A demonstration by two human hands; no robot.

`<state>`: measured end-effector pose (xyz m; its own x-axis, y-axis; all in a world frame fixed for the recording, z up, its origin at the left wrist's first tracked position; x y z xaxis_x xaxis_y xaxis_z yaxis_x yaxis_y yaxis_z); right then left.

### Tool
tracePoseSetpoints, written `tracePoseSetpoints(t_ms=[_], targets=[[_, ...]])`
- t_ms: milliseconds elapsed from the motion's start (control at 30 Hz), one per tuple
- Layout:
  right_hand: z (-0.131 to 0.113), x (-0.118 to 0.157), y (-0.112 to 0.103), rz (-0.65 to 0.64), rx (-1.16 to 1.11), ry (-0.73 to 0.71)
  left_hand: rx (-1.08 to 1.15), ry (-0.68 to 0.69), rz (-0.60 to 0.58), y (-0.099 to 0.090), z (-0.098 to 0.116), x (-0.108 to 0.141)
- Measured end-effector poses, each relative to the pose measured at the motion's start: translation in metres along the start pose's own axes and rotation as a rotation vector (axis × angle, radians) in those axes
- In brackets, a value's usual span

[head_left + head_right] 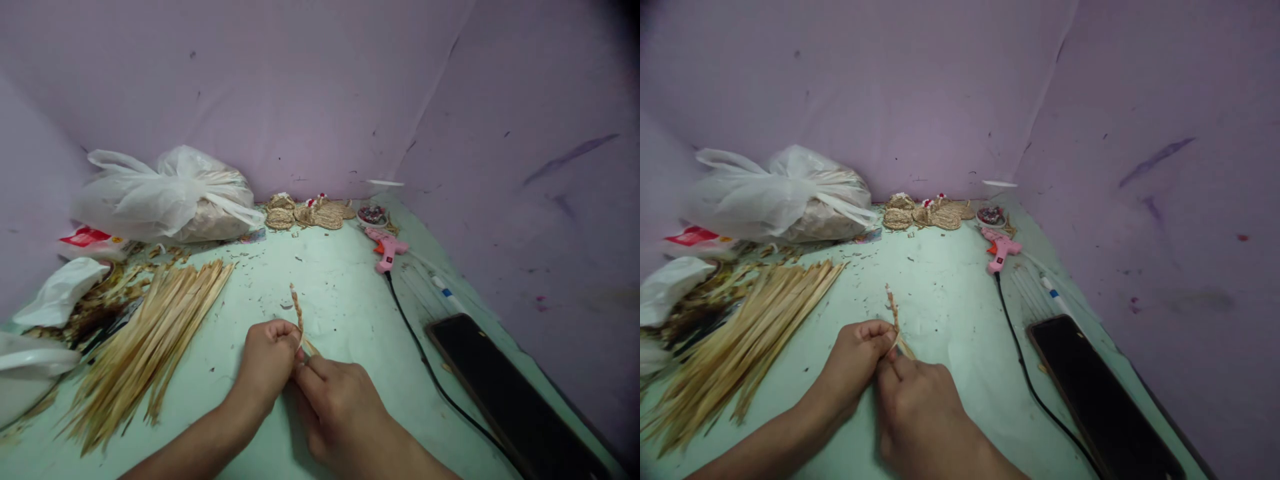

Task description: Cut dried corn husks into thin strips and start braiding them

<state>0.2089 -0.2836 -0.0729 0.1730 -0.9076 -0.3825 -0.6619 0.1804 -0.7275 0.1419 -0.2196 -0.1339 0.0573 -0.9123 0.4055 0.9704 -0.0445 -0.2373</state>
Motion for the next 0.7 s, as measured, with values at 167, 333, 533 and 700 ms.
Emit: tracePoseSetpoints(t_ms=[167,333,533,700], targets=[[0.047,-0.007,-0.036,0.279,-0.196,0.422,-0.107,0.105,-0.021,0.000,0.011,0.000],[0.094,-0.006,-0.022,0.319,-0.668,0.846,-0.317,0.242,-0.085,0.009,0.018,0.014],[0.097,-0.006,-0.016,0.303,-0.830,0.923,-0.427,0.380,-0.096,0.014,0.018,0.022],[0.097,-0.007,-0.019,0.339,-0.875,0.931,-0.441,0.447,-0.066,0.013,0.017,0.022]])
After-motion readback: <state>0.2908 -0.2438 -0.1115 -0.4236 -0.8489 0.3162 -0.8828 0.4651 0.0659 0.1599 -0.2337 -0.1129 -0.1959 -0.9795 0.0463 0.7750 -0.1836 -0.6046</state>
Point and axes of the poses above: each hand's wrist, its own x-axis away from the middle knuckle, its own y-axis out of the palm, z = x × y, the point moved 9 cm from there along -x, towards the middle knuckle, and after that the axes turned 11 degrees about z, right-handed, at the moved point
